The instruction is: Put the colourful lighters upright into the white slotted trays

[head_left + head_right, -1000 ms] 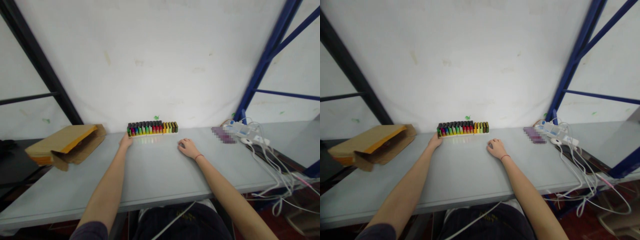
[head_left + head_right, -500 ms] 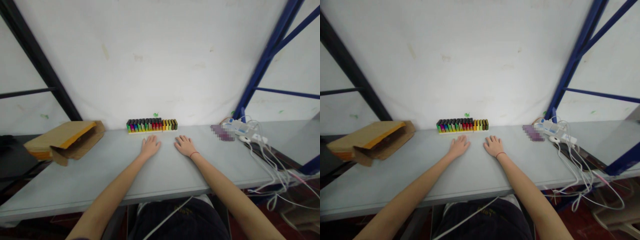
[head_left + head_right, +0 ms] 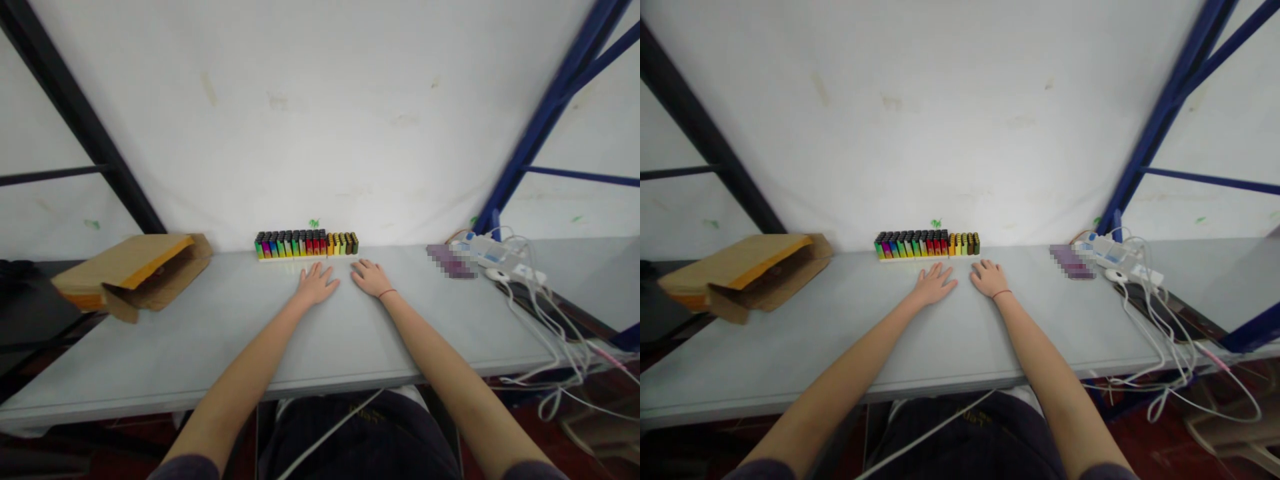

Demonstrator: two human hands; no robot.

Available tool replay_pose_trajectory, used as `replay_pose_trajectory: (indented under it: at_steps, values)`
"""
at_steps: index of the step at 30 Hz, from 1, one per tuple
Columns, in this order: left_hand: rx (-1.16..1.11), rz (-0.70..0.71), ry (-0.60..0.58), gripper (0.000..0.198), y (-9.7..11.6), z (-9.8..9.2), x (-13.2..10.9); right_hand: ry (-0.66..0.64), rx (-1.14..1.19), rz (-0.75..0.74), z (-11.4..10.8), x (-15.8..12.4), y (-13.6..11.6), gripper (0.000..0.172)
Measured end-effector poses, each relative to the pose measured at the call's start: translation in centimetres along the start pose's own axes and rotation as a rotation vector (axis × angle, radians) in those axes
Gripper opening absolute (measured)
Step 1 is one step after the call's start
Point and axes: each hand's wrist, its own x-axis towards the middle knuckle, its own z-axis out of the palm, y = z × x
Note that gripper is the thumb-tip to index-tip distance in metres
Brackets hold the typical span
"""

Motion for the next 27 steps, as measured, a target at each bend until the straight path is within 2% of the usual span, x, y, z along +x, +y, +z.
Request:
replay_pose_trajectory:
  at_steps: [5,27]
  values:
    - [-0.017,0.065,-0.020,0.061,-0.69,-0.38,-0.53,-0.040,0.054,0.009,-0.40,-0.89,0.32,0.045]
    - [-0.031,0.068,-0.026,0.063,-0.70,-0.31,-0.67,-0.057,0.100,0.020,-0.28,-1.00,0.63,0.046]
